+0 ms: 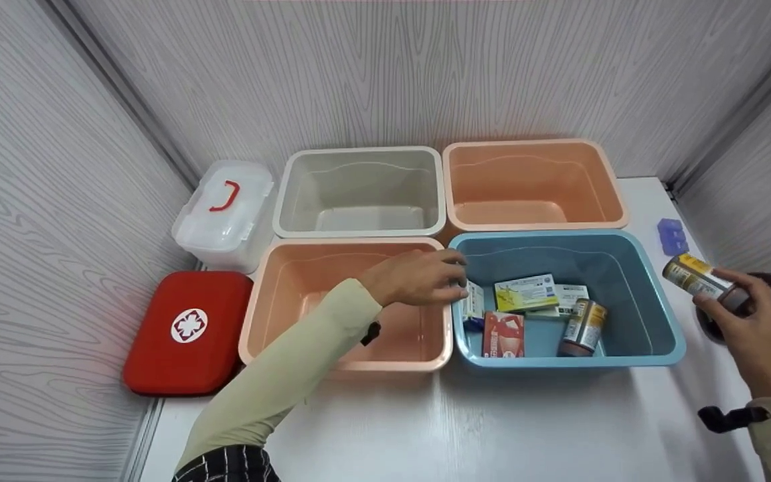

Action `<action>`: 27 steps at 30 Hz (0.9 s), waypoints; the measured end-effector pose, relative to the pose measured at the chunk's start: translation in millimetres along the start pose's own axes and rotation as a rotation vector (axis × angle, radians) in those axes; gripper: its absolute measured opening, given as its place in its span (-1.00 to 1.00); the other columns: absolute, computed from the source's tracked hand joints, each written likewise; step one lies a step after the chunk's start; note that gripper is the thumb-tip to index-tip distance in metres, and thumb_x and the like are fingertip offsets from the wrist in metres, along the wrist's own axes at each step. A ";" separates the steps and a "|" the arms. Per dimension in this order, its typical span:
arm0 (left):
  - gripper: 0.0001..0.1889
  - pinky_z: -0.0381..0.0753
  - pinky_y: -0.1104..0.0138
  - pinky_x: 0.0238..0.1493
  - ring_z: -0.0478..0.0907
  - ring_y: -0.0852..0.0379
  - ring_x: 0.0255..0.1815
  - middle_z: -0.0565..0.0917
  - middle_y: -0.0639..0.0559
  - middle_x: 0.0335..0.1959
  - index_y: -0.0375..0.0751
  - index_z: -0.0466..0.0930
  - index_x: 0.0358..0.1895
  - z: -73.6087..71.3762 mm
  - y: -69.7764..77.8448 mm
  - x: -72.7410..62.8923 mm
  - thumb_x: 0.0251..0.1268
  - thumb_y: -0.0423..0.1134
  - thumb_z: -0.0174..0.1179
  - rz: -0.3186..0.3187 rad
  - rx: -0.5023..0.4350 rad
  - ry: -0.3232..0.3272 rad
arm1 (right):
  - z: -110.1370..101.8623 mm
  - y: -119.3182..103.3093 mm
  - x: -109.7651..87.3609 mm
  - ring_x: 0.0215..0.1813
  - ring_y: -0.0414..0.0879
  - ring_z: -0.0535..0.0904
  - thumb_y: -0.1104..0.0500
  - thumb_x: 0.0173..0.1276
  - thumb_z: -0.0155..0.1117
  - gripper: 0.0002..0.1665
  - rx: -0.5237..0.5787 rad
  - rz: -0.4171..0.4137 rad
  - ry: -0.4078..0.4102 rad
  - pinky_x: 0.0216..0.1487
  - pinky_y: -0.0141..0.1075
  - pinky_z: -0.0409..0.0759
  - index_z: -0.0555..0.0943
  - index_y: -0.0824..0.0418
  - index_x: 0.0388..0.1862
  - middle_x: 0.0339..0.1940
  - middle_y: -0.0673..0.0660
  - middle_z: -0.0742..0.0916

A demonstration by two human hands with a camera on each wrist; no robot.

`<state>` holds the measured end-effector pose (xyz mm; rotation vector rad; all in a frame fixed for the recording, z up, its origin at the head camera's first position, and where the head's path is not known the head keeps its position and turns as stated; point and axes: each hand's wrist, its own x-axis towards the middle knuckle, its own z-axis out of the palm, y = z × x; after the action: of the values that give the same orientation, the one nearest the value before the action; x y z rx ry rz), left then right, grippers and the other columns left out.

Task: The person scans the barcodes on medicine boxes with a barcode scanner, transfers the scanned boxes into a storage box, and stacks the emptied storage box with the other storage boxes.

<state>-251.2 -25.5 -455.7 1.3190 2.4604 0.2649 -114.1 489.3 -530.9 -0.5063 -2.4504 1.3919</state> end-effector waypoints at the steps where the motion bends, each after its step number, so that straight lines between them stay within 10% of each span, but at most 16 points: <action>1: -0.46 0.56 0.12 0.54 0.59 0.01 0.44 0.40 -0.04 0.66 -0.02 0.63 0.46 0.2 -0.1 0.1 0.73 0.20 0.00 0.003 0.000 -0.001 | 1.8 2.0 -2.0 0.14 -0.37 0.49 0.16 0.59 0.41 -0.31 0.094 0.044 0.001 -0.04 -0.71 0.56 0.47 -0.10 0.62 0.30 -0.25 0.41; 6: -0.48 0.60 0.11 0.49 0.62 -0.01 0.41 0.41 -0.09 0.64 -0.05 0.65 0.43 1.2 -2.2 -0.2 0.75 0.18 0.00 0.041 0.011 0.008 | 14.5 10.8 -11.4 0.05 -0.28 0.68 0.40 0.46 0.47 -0.28 0.660 0.199 0.061 0.02 -0.49 0.76 0.50 0.07 0.52 0.24 -0.07 0.44; 9: -0.48 0.61 0.09 0.48 0.62 -0.02 0.41 0.41 -0.12 0.64 -0.06 0.66 0.42 1.9 -3.4 -0.1 0.76 0.17 -0.01 0.057 0.006 0.013 | 22.5 15.9 -19.6 0.21 -0.19 0.57 0.46 0.44 0.45 -0.24 0.814 0.281 0.104 0.08 -0.42 0.77 0.45 0.07 0.53 0.30 -0.07 0.41; 18: -0.47 0.57 0.09 0.52 0.58 -0.01 0.45 0.40 -0.07 0.66 -0.02 0.64 0.44 2.1 -2.9 0.5 0.75 0.19 -0.01 0.032 0.004 0.002 | 32.1 24.1 -34.3 0.54 -0.12 0.31 0.48 0.41 0.47 -0.15 0.994 0.511 0.302 0.14 -0.39 0.77 0.40 -0.13 0.48 0.38 -0.19 0.35; 27: -0.46 0.58 0.11 0.52 0.58 0.00 0.45 0.39 -0.07 0.67 -0.02 0.62 0.47 1.0 -1.8 0.0 0.75 0.19 -0.01 0.031 0.012 -0.003 | 32.1 28.6 -39.7 0.59 -0.10 0.29 0.52 0.43 0.42 -0.15 1.150 0.492 0.386 0.27 -0.29 0.74 0.40 -0.15 0.48 0.45 -0.18 0.32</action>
<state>-252.3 -26.5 -457.2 1.3628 2.4444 0.2558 -86.7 461.2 -574.2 -0.9417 -0.9556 2.2800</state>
